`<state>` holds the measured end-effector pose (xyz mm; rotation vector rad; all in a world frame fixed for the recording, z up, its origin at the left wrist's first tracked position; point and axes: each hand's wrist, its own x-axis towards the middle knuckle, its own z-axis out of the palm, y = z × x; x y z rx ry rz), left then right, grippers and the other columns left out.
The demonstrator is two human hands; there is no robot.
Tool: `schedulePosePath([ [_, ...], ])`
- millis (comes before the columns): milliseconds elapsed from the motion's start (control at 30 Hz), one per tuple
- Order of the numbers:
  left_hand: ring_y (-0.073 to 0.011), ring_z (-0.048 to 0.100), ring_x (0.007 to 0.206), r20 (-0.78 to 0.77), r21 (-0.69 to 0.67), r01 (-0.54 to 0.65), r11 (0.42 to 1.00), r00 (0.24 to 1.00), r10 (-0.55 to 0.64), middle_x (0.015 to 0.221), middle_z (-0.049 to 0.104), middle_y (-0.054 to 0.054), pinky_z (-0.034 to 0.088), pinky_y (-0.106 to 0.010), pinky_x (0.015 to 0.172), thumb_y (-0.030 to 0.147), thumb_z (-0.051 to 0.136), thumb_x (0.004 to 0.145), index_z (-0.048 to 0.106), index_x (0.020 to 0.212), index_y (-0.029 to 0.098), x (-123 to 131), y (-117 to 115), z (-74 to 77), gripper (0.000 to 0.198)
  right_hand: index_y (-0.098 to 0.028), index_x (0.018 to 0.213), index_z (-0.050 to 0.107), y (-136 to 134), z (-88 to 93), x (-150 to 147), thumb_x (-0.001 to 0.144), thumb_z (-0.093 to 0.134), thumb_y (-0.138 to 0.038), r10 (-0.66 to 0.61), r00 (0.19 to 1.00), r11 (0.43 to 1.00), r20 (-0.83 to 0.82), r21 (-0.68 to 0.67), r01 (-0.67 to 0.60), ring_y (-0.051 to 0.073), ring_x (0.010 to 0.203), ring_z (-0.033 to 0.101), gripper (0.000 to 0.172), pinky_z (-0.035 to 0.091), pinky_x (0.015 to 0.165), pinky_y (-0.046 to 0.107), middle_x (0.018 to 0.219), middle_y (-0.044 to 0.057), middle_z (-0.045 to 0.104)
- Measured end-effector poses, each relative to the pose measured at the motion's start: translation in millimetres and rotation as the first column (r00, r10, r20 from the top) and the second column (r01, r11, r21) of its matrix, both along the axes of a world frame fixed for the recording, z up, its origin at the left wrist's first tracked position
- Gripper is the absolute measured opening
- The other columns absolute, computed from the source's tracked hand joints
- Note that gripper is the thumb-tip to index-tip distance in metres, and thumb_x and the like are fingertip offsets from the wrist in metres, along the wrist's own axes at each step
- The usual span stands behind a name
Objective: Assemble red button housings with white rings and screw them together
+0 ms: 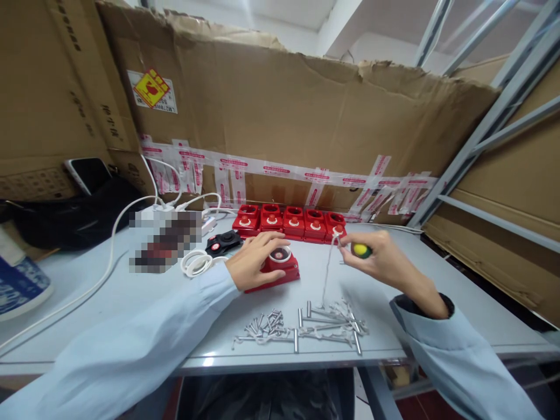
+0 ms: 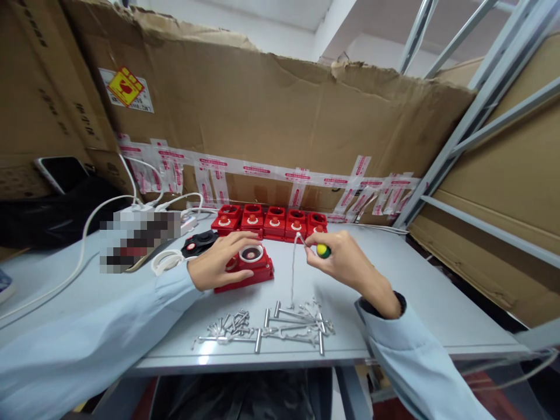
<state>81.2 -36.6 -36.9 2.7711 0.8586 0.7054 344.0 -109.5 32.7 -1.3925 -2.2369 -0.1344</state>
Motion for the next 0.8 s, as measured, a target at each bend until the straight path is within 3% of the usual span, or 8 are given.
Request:
schedulePosePath([
  [100, -0.0253, 0.04, 0.119, 0.014, 0.062, 0.034, 0.997, 0.999, -0.035, 0.126, 0.048, -0.008, 0.035, -0.043, 0.092, 0.034, 0.055, 0.081, 0.051, 0.108, 0.025, 4.0, -7.2, 6.0, 0.029, -0.017, 0.078, 0.066, 15.2, -13.8, 0.3, 0.076, 0.051, -0.022, -0.024, 0.997, 0.998, 0.072, -0.063, 0.028, 0.009, 0.051, 0.044, 0.016, 0.035, 0.055, 0.021, 0.06, -0.001, 0.058],
  [200, -0.0253, 0.041, 0.119, -0.027, 0.079, 0.045, 0.996, 0.999, -0.043, 0.124, 0.05, -0.006, 0.034, -0.043, 0.091, 0.033, 0.055, 0.081, 0.053, 0.103, 0.025, 6.5, -10.4, 5.3, 0.023, -0.018, 0.077, 0.065, 26.3, -24.5, 3.5, 0.074, 0.051, -0.02, -0.075, 0.977, 0.989, 0.198, -0.114, 0.099, 0.011, 0.053, 0.047, 0.015, 0.032, 0.055, 0.022, 0.062, 0.001, 0.061],
  [400, -0.0292, 0.039, 0.122, -0.144, 0.025, -0.07, 0.997, 0.987, 0.073, 0.135, 0.039, -0.012, 0.034, -0.046, 0.092, 0.037, 0.06, 0.077, 0.032, 0.13, 0.025, 3.2, -2.1, -7.1, 0.061, -0.019, 0.073, 0.066, 36.5, -44.3, 10.4, 0.07, 0.053, -0.017, -0.144, 0.89, 0.937, 0.432, -0.229, 0.262, 0.017, 0.062, 0.056, 0.014, 0.026, 0.053, 0.025, 0.069, 0.006, 0.067],
  [600, -0.0273, 0.045, 0.118, -0.236, -0.059, -0.048, 0.997, 0.971, 0.032, 0.134, 0.042, -0.01, 0.036, -0.042, 0.09, 0.037, 0.06, 0.077, 0.02, 0.134, 0.026, -1.6, 4.0, -8.6, 0.07, -0.019, 0.08, 0.066, 36.4, -64.8, 5.4, 0.072, 0.052, -0.018, -0.12, 0.895, 0.93, 0.43, -0.267, 0.254, 0.019, 0.068, 0.058, 0.017, 0.028, 0.056, 0.026, 0.073, 0.008, 0.067],
  [700, -0.0272, 0.045, 0.118, -0.235, -0.061, -0.047, 0.997, 0.972, 0.031, 0.132, 0.043, -0.009, 0.036, -0.04, 0.09, 0.038, 0.06, 0.077, 0.02, 0.134, 0.027, -2.1, 4.8, -7.8, 0.07, -0.019, 0.093, 0.063, 28.7, -61.0, 1.4, 0.074, 0.051, -0.021, -0.084, 0.926, 0.938, 0.369, -0.285, 0.198, 0.018, 0.068, 0.056, 0.022, 0.032, 0.059, 0.026, 0.073, 0.006, 0.065],
  [800, -0.0271, 0.046, 0.117, -0.222, -0.066, -0.042, 0.997, 0.975, 0.026, 0.132, 0.043, -0.009, 0.036, -0.039, 0.089, 0.039, 0.06, 0.077, 0.021, 0.134, 0.027, -2.0, 5.4, -8.8, 0.07, -0.02, 0.088, 0.059, 12.9, -47.4, -3.4, 0.073, 0.05, -0.017, 0.001, 0.99, 0.951, 0.14, -0.305, 0.042, 0.013, 0.058, 0.049, 0.018, 0.034, 0.059, 0.024, 0.066, 0.0, 0.058],
])
